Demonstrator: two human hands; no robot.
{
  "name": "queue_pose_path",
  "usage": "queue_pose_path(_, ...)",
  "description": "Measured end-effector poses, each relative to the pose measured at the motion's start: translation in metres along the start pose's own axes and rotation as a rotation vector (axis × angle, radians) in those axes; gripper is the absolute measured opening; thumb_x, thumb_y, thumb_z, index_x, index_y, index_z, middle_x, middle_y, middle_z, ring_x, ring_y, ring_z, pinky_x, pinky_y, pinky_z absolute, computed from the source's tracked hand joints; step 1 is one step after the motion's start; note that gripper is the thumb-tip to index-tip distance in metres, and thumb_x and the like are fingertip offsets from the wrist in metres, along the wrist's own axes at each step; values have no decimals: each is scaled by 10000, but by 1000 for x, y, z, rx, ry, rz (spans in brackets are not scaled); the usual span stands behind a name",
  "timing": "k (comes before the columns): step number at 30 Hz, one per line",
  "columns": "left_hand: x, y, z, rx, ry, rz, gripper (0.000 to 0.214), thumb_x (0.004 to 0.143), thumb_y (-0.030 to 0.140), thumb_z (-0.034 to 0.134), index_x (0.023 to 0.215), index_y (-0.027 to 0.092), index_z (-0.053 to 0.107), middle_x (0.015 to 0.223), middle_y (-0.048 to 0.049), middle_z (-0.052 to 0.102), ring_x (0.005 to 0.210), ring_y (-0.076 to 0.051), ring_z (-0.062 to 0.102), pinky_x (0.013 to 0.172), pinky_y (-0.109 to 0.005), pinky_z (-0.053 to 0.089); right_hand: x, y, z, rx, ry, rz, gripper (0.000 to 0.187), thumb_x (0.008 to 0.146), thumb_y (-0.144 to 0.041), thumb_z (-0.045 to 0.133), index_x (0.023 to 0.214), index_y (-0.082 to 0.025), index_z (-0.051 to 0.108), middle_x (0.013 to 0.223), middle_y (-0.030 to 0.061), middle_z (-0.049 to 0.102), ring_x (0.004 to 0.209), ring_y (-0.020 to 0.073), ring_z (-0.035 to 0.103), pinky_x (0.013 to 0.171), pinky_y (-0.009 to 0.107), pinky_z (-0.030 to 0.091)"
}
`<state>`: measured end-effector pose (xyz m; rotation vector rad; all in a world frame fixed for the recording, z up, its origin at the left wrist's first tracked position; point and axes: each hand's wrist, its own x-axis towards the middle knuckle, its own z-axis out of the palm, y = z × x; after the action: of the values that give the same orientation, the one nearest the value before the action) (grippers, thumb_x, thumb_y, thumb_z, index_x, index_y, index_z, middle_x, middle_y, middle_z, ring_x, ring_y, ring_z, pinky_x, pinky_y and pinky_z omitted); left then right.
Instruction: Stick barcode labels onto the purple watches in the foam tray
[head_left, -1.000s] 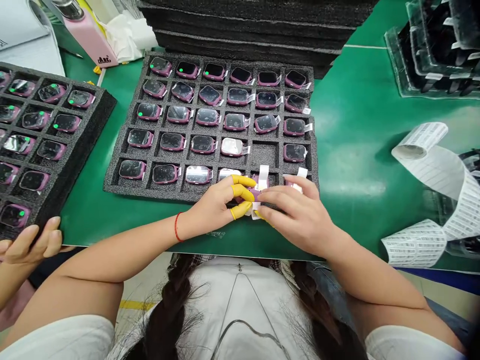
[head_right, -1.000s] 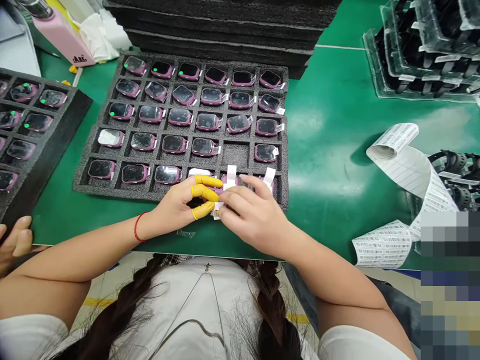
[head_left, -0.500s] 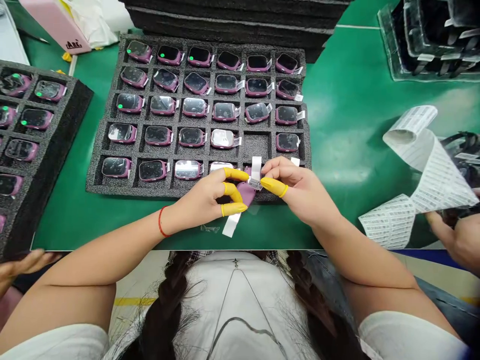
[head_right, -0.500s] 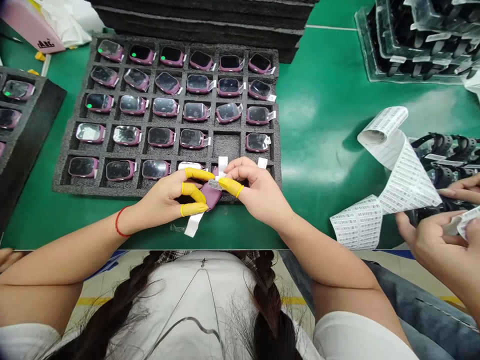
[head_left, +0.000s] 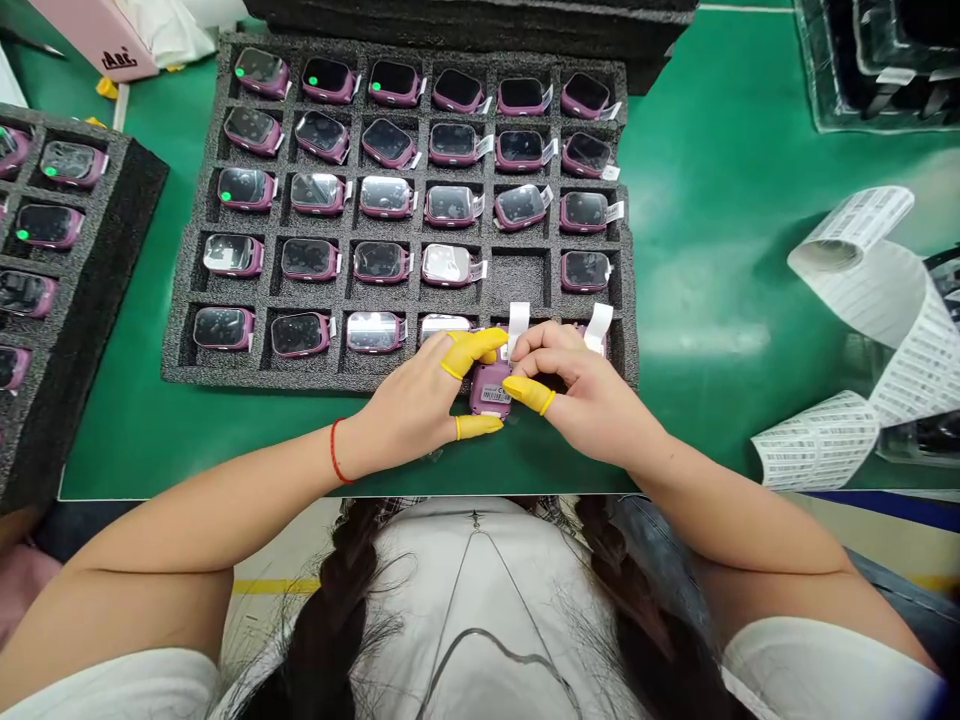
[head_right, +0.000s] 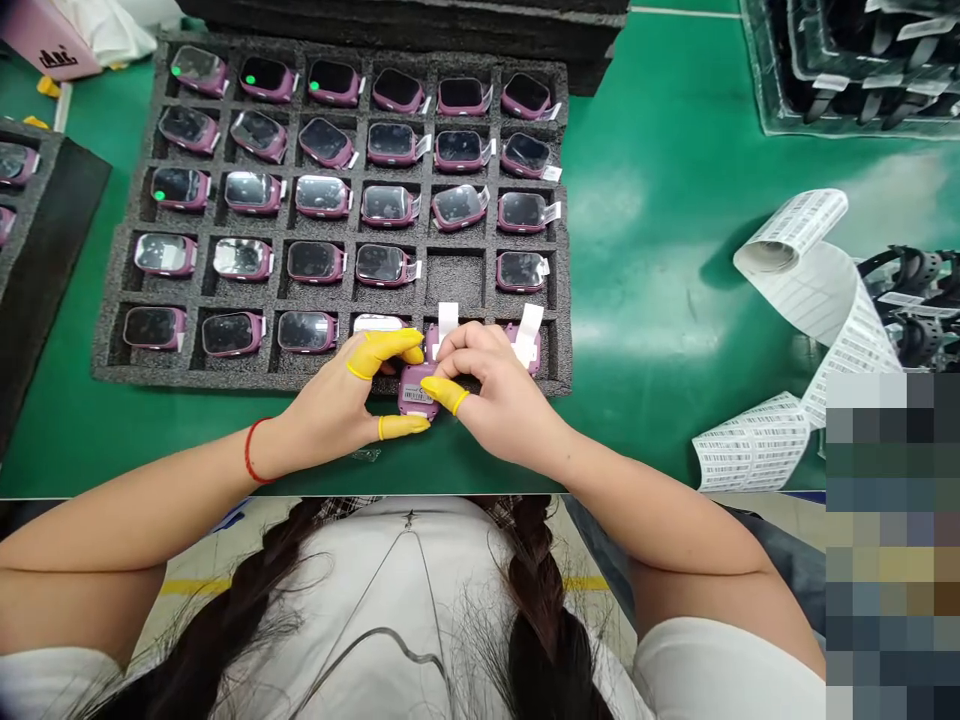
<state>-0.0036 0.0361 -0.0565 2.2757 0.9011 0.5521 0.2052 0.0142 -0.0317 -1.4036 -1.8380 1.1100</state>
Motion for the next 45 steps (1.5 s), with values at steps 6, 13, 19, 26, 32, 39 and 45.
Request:
queue_pose_path(6, 0, 0, 2, 37, 29, 3, 638, 805, 341, 749, 1335, 254, 405, 1177, -64, 583, 1071, -232, 554, 920, -380, 483, 0, 1, 0, -68, -27, -28, 146, 854, -193, 621, 709, -197, 613, 960, 46, 603, 964, 203, 517, 909, 422, 415)
queue_pose_path(13, 0, 0, 2, 52, 26, 11, 644, 802, 340, 755, 1335, 237, 408, 1148, -64, 587, 1047, -229, 552, 885, -362, 486, 0, 1, -1, -99, -30, -54, 129, 848, -175, 622, 722, -198, 614, 948, 40, 595, 951, 197, 512, 899, 411, 415)
queue_pose_path(19, -1, -1, 2, 83, 20, 8, 686, 792, 345, 763, 1353, 247, 381, 1163, -63, 583, 1050, -233, 556, 886, -372, 485, -1, 2, 0, -118, -32, -54, 116, 841, -170, 626, 732, -207, 617, 972, 37, 593, 978, 208, 518, 918, 424, 410)
queue_pose_path(26, 0, -1, 3, 92, 27, 38, 699, 788, 361, 768, 1353, 245, 373, 1167, -69, 585, 1053, -240, 558, 902, -384, 479, -1, 3, 2, -149, -19, -62, 110, 839, -171, 616, 735, -207, 613, 965, 37, 596, 969, 214, 525, 924, 441, 397)
queue_pose_path(32, 0, -1, 3, 86, 30, 34, 679, 792, 357, 764, 1343, 247, 382, 1162, -65, 585, 1052, -238, 555, 901, -380, 475, -2, 4, 4, -182, 4, -95, 120, 840, -168, 605, 727, -208, 596, 969, 35, 603, 965, 211, 540, 931, 450, 382)
queue_pose_path(39, 0, 0, 3, 94, 46, 35, 682, 798, 370, 763, 1349, 240, 383, 1156, -68, 579, 1052, -236, 556, 913, -389, 477, -7, 0, 2, -497, 155, -295, 113, 884, -252, 608, 777, -214, 616, 968, 61, 665, 953, 239, 564, 825, 426, 376)
queue_pose_path(45, -1, -1, 7, 109, 40, 31, 703, 782, 389, 776, 1347, 258, 378, 1160, -68, 570, 1050, -239, 548, 883, -379, 490, -1, 10, 14, -508, 129, -195, 338, 862, -541, 605, 934, -211, 588, 978, 81, 623, 909, 248, 502, 761, 396, 353)
